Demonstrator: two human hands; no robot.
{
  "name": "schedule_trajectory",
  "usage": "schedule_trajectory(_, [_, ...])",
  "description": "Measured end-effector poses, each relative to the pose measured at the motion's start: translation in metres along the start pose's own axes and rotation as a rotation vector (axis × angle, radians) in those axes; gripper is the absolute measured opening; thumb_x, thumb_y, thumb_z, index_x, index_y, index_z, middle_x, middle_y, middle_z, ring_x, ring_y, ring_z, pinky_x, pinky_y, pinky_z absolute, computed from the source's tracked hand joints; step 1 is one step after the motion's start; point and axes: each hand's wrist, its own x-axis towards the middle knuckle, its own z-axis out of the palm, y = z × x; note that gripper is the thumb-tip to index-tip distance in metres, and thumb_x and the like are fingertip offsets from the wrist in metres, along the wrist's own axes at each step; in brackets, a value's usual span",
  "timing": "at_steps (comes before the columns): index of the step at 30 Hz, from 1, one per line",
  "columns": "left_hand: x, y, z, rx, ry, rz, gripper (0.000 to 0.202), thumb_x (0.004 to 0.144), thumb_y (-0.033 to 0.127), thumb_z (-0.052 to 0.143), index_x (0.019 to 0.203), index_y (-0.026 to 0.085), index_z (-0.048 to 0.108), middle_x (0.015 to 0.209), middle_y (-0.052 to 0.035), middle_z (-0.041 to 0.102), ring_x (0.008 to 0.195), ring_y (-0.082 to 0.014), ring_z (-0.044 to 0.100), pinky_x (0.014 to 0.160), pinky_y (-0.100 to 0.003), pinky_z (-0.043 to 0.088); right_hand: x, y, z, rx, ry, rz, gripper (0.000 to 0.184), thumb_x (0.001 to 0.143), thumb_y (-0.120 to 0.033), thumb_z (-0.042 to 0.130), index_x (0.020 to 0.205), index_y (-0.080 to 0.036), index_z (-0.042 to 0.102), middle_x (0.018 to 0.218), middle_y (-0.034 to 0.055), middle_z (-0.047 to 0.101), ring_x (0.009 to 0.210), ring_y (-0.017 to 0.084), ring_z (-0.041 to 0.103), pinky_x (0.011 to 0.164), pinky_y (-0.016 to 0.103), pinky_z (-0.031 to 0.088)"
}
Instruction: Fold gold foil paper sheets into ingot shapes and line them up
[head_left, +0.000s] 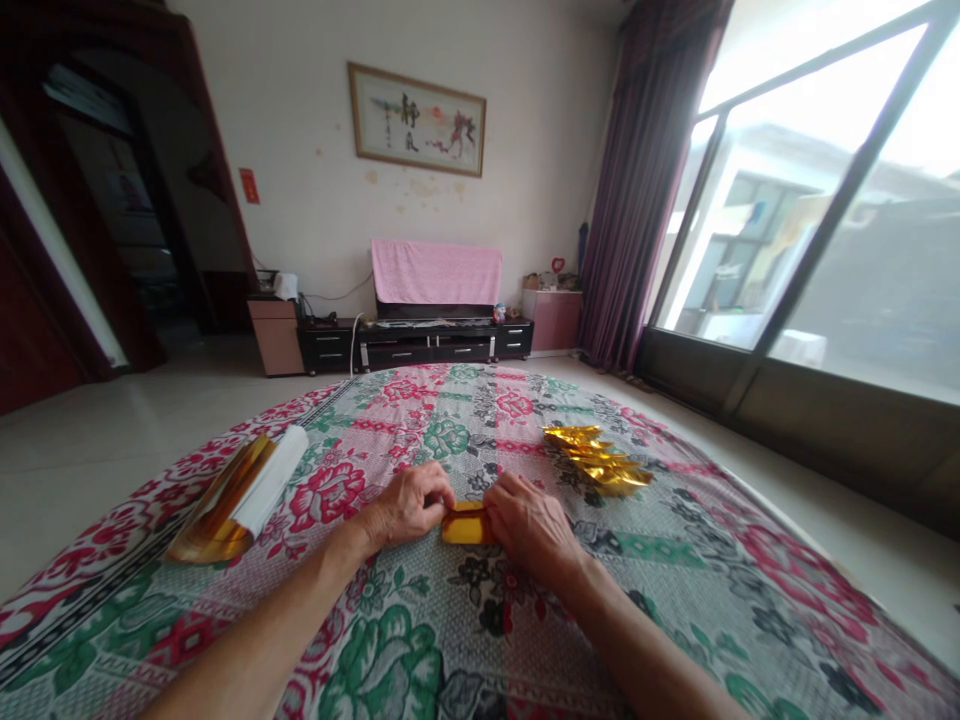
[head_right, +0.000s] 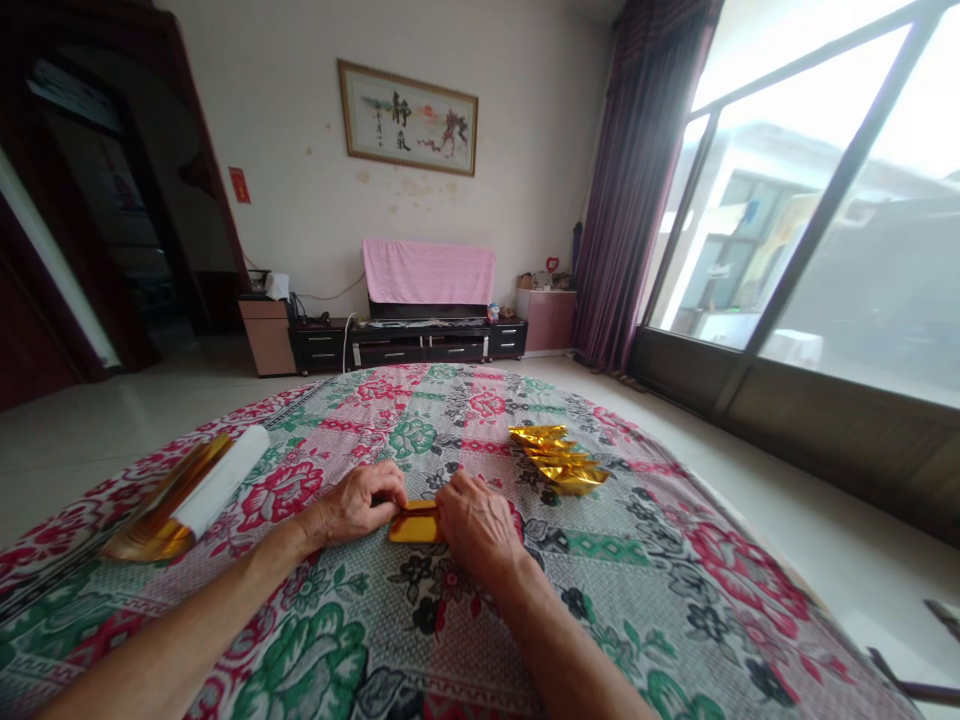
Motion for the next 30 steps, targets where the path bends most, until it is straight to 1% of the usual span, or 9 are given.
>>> schedule_trajectory(6, [0.001,0.003,-0.002,0.021,-0.016,0.007,0.019,0.065,0.006,0.049,0.068,0.017,0.064,0.075,-0.0006,0.056,0.069,-0.0104,0.052,0.066,-0.021,0.043,0.000,0.000,-0.002,0.006,-0.012,-0.007,0.019,0.089,-0.025,0.038,0.086,-0.022,0.057,0.091,0.0020,0.054,0.078,0.013,0.052,0.056,0.022,0.031])
schedule_trajectory(11, [0.001,0.005,-0.003,0.030,-0.033,0.027,0.021,0.064,0.005,0.050,0.068,0.017,0.066,0.077,-0.0014,0.057,0.071,-0.0107,0.053,0.067,-0.021,0.044,0.001,0.000,-0.002,0.006,-0.040,0.008,0.018,0.089,-0.025,0.039,0.088,-0.023,0.057,0.091,0.0025,0.054,0.082,0.014,0.052,0.056,0.022,0.031])
schedule_trajectory(17, [0.000,0.006,-0.005,0.034,-0.045,0.006,0.023,0.063,0.005,0.050,0.069,0.017,0.069,0.077,-0.0014,0.057,0.071,-0.0104,0.053,0.068,-0.021,0.045,0.001,0.002,-0.001,0.014,-0.009,-0.020,0.020,0.089,-0.026,0.037,0.087,-0.023,0.057,0.090,0.0023,0.054,0.081,0.014,0.052,0.056,0.022,0.031])
schedule_trajectory(22, [0.000,0.009,-0.009,0.051,-0.085,-0.009,0.027,0.062,0.003,0.050,0.069,0.019,0.071,0.079,-0.0009,0.059,0.072,-0.0107,0.054,0.070,-0.022,0.045,0.000,0.002,-0.003,0.015,-0.020,-0.010,0.021,0.090,-0.028,0.037,0.086,-0.022,0.057,0.089,0.0025,0.055,0.079,0.014,0.052,0.056,0.022,0.031])
schedule_trajectory(24, [-0.001,0.010,-0.010,0.054,-0.084,-0.012,0.028,0.061,0.003,0.050,0.070,0.019,0.071,0.079,-0.0008,0.059,0.073,-0.0110,0.054,0.071,-0.022,0.045,0.000,0.001,-0.004,0.016,-0.025,-0.002,0.022,0.090,-0.028,0.037,0.086,-0.022,0.058,0.089,0.0027,0.055,0.079,0.014,0.052,0.056,0.022,0.031])
schedule_trajectory(26, [0.000,0.011,-0.009,0.046,-0.074,-0.016,0.026,0.063,0.004,0.050,0.070,0.019,0.070,0.079,-0.0009,0.059,0.073,-0.0110,0.055,0.071,-0.022,0.045,-0.001,0.000,-0.006,0.022,-0.030,0.003,0.023,0.090,-0.029,0.037,0.087,-0.022,0.058,0.090,0.0028,0.055,0.079,0.014,0.052,0.057,0.022,0.032])
schedule_trajectory(30, [0.000,0.010,-0.004,0.066,-0.037,-0.030,0.017,0.071,0.012,0.052,0.066,0.017,0.067,0.077,-0.0017,0.058,0.071,-0.0106,0.054,0.071,-0.022,0.045,-0.003,0.000,-0.008,0.053,-0.012,-0.006,0.021,0.089,-0.028,0.039,0.087,-0.022,0.059,0.090,0.0022,0.056,0.079,0.013,0.052,0.061,0.023,0.033])
